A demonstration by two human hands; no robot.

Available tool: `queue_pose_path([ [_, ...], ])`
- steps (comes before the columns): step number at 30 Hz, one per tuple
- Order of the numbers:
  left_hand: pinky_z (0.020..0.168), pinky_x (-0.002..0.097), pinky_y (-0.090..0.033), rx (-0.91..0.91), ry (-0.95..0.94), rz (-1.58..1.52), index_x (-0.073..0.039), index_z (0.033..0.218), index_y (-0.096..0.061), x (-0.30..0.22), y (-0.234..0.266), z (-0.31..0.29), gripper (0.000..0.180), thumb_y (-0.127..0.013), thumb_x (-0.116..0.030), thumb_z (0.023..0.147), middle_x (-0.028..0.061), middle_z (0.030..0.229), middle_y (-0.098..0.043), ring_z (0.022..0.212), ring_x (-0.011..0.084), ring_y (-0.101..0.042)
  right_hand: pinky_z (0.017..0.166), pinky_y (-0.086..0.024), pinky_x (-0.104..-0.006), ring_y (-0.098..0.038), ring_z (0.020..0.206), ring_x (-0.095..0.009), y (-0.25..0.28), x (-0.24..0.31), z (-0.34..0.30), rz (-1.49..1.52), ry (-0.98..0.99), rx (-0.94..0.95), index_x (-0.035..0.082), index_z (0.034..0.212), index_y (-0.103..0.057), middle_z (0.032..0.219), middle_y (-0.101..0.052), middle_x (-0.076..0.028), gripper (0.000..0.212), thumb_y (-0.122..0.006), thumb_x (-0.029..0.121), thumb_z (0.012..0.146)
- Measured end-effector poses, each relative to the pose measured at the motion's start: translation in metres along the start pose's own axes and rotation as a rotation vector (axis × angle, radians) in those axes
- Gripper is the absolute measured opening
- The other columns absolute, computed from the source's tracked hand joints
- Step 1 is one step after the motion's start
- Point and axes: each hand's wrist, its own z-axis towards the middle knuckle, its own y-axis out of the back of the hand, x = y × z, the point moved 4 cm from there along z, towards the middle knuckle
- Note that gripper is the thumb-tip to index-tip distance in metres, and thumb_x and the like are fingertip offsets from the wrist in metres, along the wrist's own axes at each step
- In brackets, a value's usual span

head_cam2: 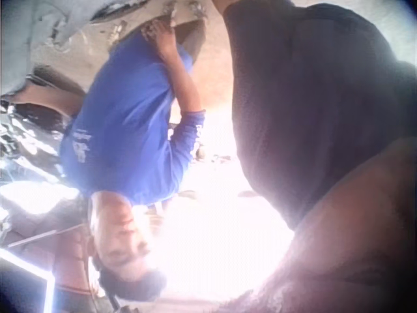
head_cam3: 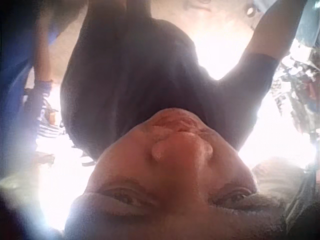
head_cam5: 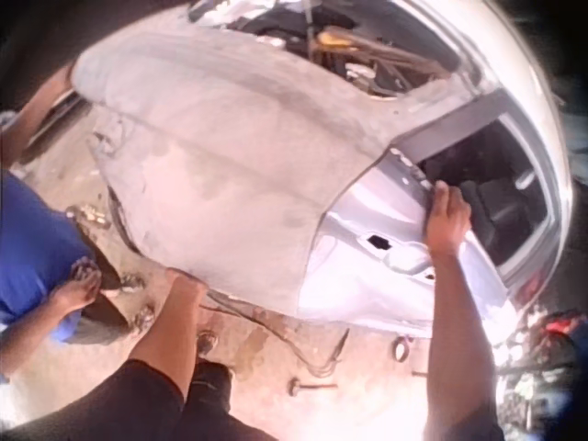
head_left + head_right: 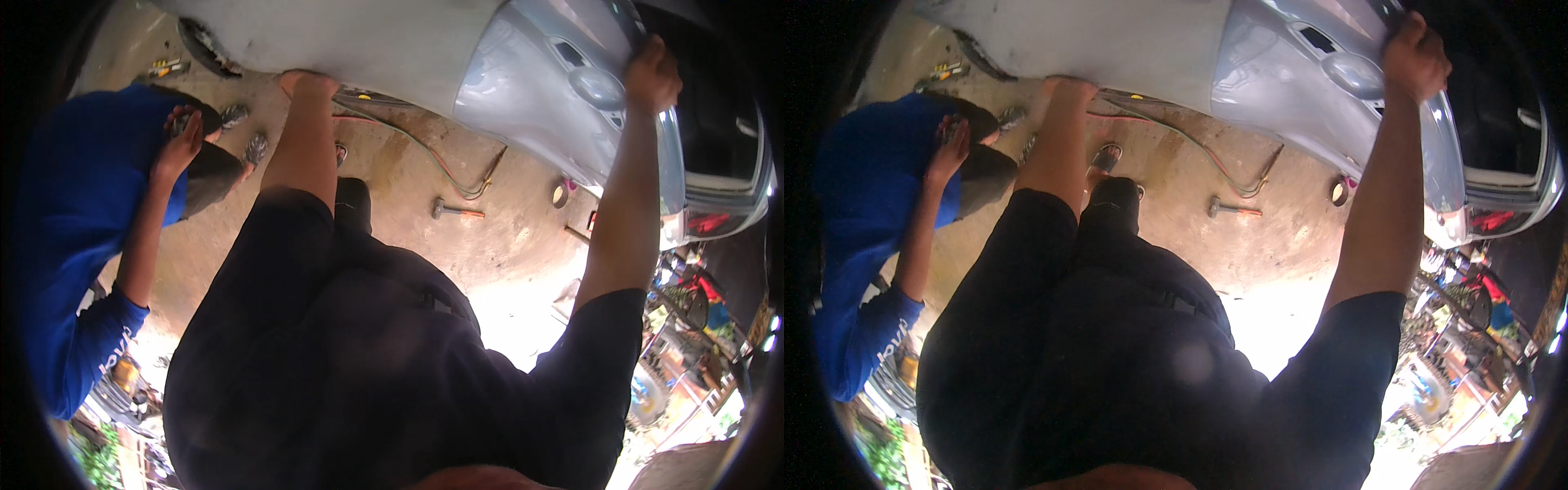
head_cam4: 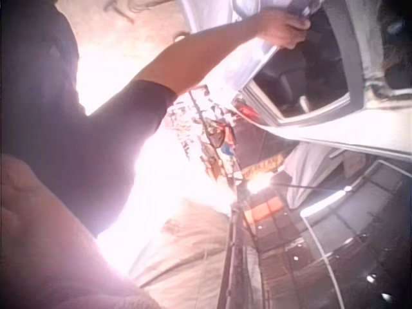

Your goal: The person installs a car door onto a vehicle with assistance from another person. They lift and align the door, then secure it in place.

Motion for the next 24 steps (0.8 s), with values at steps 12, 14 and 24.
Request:
queue_pose_path([
  [12,0.126,0.0496,-0.033,-0.021,-0.028,-0.138,-0.013,0.163,-0.045,-0.002,-0.011,-0.04,0.075,-0.034,-0.057,0.103,0.0073,0.167,-0.047,0.148,0.0325,-0.047,0.11,-0.046,-0.0551,-0.065,0.125,-0.042,-0.005,-0.016,0.014,-0.058,0.011,0.017,0.018,0.13,-0.075,0.13,-0.074,-0.017,0.056,-0.036,0.053,0.111],
  [14,0.126,0.0494,-0.033,-0.055,0.0,-0.162,-0.013,0.165,-0.041,-0.001,-0.012,-0.044,0.079,-0.033,-0.061,0.103,0.0073,0.169,-0.045,0.149,0.0321,-0.046,0.113,-0.044,-0.0538,-0.063,0.13,-0.042,-0.001,-0.013,0.013,-0.024,-0.057,0.058,0.014,0.132,-0.074,0.135,-0.071,-0.018,0.061,-0.034,0.055,0.11],
  [24,0.126,0.0496,-0.033,-0.07,0.08,-0.307,-0.019,0.166,-0.039,0.01,-0.01,-0.028,0.077,-0.029,-0.065,0.105,0.0074,0.169,-0.044,0.15,0.0321,-0.046,0.119,-0.04,-0.0522,-0.058,0.137,-0.043,0.017,0.016,0.002,-0.004,-0.205,0.115,0.002,0.136,-0.07,0.146,-0.064,-0.023,0.073,-0.033,0.058,0.109],
])
